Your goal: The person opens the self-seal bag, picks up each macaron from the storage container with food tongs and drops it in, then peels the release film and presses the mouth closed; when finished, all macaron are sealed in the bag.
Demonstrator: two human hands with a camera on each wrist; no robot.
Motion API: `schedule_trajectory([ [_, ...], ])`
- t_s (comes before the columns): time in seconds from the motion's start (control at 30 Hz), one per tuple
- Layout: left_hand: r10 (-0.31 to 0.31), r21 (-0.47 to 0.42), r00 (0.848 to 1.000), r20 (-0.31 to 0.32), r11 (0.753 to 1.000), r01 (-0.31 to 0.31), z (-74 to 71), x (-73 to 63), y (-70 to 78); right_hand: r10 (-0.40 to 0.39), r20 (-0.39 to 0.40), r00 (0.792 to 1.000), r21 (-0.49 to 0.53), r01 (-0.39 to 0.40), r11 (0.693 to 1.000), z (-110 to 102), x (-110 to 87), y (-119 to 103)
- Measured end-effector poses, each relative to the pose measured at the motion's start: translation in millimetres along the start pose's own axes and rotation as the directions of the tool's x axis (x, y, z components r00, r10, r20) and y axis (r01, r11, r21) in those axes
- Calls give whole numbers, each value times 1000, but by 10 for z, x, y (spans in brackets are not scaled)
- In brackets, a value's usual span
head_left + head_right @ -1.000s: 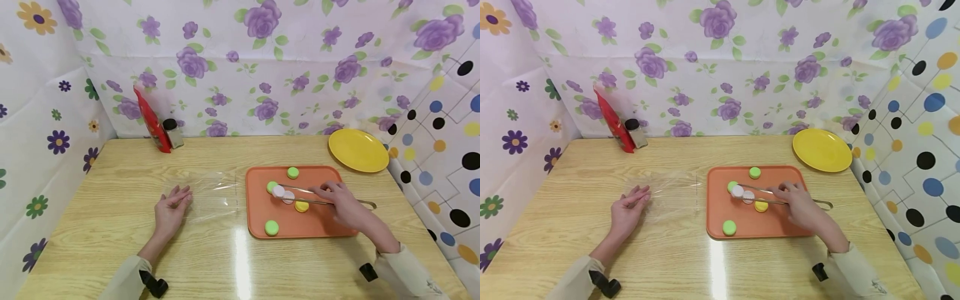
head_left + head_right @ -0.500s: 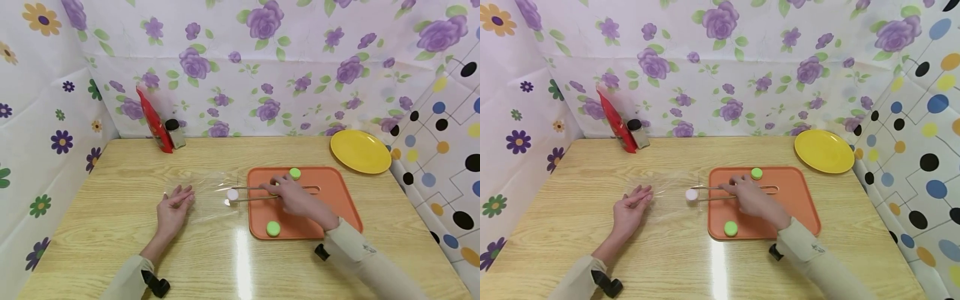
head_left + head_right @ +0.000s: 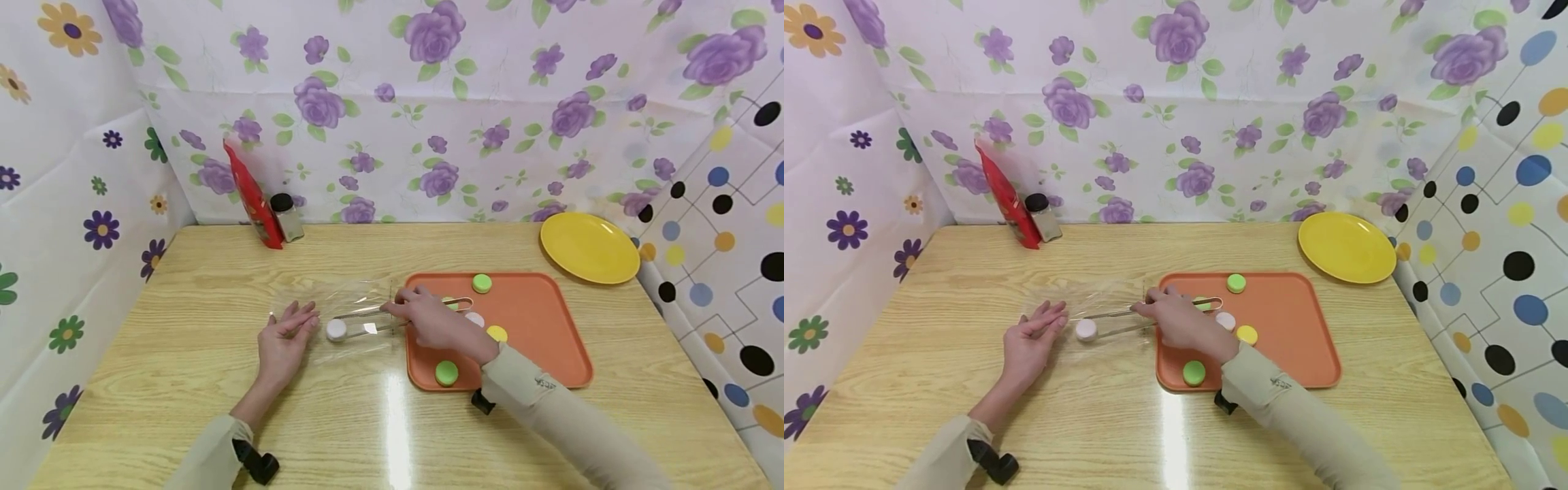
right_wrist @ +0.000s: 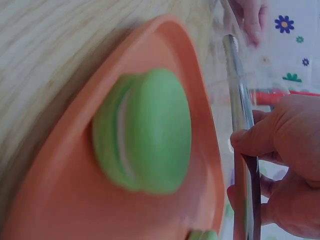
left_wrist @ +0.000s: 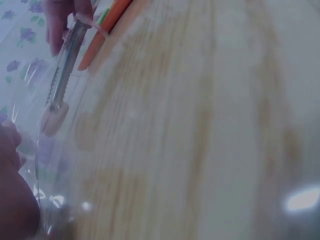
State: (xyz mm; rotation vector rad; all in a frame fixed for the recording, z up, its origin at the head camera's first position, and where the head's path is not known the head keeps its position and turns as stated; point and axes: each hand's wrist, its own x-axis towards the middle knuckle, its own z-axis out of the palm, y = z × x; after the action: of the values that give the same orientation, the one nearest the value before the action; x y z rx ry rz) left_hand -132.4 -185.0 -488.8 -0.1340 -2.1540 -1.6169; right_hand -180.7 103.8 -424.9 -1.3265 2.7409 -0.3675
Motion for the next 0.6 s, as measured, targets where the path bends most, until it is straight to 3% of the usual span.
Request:
schedule_trajectory([
  [0.17, 3, -12, 1000, -6, 1000, -3, 19, -1, 50, -12, 4, 1000, 4, 12, 1000, 35, 114, -73],
  [0.4, -13, -3, 1000, 6, 1000, 13, 25, -14, 390, -16, 16, 1000, -19, 16, 1000, 75, 218, -154],
  [0.6, -5, 4, 1000, 11, 1000, 5, 31, -16, 410, -31, 18, 999, -27, 31, 999, 77, 272, -216],
])
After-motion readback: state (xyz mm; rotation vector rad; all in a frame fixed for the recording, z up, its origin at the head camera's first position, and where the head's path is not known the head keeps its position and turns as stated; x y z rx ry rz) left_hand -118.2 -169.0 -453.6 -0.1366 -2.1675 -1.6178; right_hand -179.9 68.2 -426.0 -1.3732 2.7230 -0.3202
